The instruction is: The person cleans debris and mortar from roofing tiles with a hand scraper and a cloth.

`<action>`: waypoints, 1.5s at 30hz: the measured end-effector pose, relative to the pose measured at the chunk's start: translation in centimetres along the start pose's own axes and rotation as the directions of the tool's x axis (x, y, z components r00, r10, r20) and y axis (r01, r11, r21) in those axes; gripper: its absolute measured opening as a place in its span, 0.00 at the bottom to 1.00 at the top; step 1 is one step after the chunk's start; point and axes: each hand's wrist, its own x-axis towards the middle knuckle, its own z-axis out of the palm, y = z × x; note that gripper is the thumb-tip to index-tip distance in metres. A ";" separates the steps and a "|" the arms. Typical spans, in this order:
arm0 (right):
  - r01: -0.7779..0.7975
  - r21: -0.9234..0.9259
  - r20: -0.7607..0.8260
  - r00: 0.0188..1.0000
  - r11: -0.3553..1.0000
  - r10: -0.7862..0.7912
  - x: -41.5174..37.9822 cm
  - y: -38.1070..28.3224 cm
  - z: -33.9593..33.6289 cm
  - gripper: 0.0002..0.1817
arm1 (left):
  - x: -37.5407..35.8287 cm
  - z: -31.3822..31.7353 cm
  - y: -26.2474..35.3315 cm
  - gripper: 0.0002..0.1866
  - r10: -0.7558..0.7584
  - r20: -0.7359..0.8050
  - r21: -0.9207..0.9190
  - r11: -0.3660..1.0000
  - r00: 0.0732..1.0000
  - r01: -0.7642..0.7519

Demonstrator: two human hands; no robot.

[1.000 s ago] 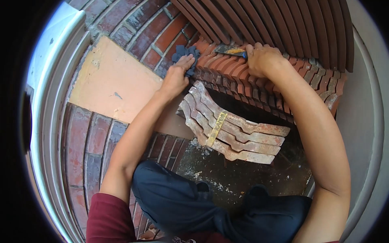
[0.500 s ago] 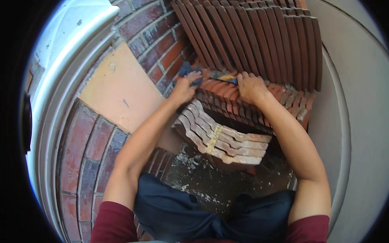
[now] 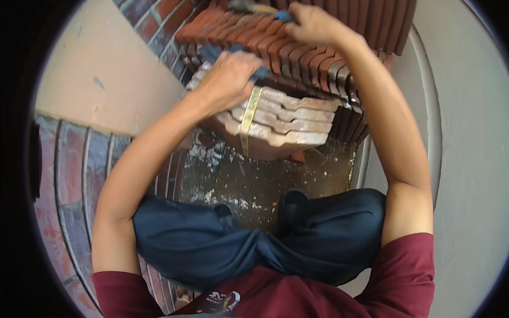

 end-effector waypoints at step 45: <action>-0.142 0.975 0.217 0.439 -0.171 0.872 -36.4 -13.2 2.8 0.13 | 5.5 1.4 16.2 0.23 0.015 -0.150 -0.644 0.757 0.989 -0.109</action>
